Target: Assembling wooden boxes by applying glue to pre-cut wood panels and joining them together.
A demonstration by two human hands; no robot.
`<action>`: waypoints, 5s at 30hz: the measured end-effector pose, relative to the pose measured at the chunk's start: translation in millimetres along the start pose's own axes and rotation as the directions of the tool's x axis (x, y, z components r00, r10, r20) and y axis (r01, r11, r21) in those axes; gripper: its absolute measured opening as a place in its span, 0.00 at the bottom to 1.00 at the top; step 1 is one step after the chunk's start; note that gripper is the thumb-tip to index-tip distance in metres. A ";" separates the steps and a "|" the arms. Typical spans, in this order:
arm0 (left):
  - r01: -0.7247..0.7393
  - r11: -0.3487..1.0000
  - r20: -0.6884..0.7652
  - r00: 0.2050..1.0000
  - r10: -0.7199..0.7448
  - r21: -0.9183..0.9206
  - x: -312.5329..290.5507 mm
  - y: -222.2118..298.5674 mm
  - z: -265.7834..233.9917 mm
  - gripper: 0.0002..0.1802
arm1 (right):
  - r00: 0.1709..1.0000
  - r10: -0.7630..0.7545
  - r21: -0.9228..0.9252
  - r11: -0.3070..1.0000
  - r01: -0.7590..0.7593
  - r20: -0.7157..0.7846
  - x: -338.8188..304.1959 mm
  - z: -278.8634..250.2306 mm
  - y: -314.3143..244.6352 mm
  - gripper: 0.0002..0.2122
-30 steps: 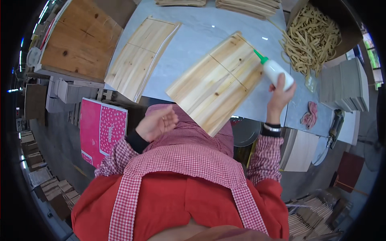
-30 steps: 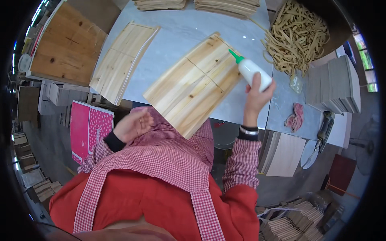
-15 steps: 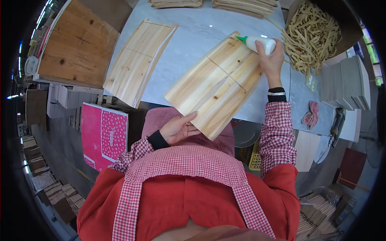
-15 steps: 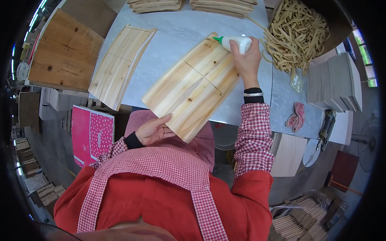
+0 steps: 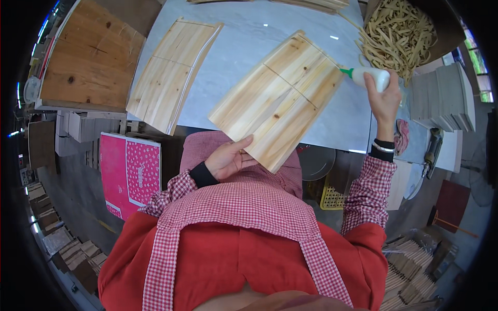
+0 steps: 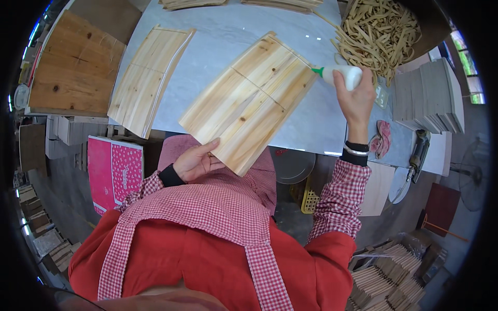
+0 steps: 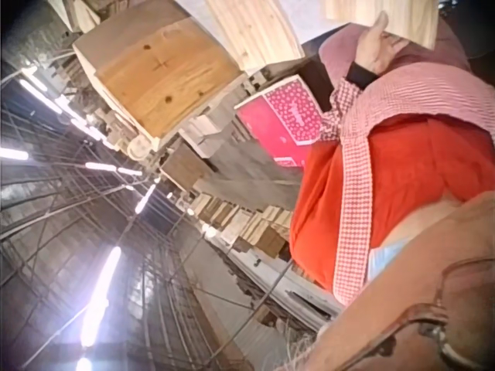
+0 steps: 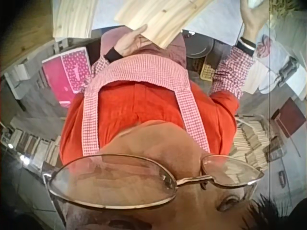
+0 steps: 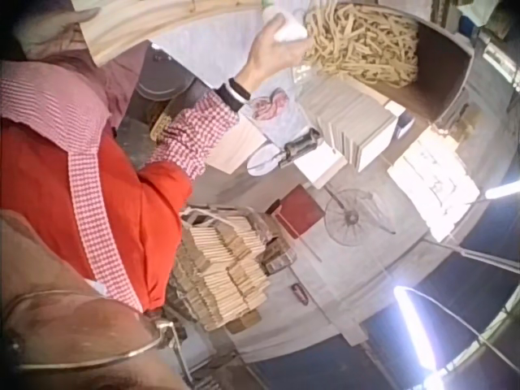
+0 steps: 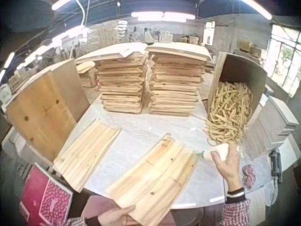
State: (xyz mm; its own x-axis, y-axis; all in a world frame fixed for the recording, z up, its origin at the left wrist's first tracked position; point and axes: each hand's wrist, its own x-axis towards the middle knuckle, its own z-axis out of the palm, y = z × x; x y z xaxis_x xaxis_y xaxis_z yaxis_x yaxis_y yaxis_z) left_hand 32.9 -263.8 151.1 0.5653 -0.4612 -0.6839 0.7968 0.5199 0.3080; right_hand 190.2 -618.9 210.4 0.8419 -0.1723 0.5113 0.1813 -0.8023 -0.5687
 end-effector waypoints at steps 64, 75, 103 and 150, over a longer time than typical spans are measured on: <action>-0.159 0.982 0.128 0.977 0.172 -0.106 -5.6 0.8 15.1 0.28 | 0.781 0.623 0.688 0.586 -0.428 -0.045 -38.9 -9.2 23.4 0.15; -0.186 0.963 0.162 0.962 0.219 -0.194 7.7 9.7 21.8 0.26 | 0.838 0.529 0.693 0.555 -0.461 0.133 -88.5 -34.2 -20.1 0.15; -0.239 0.951 0.247 0.926 0.284 -0.198 49.1 22.5 25.9 0.24 | 0.905 0.316 0.651 0.630 -0.424 0.283 -186.6 -53.2 -81.1 0.17; -0.779 0.517 0.242 0.458 0.856 -0.354 -117.4 32.7 -65.9 0.36 | 0.821 -0.555 -0.598 0.615 0.514 0.135 244.8 -115.7 -194.5 0.09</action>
State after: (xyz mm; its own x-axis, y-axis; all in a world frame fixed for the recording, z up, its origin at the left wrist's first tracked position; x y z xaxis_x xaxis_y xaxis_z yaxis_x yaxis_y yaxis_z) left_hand -21.4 -145.3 197.9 0.9921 0.0598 0.1101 -0.1040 0.8830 0.4576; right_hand 302.2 -571.2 520.8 0.6592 0.3813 0.6482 0.2407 -0.9236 0.2985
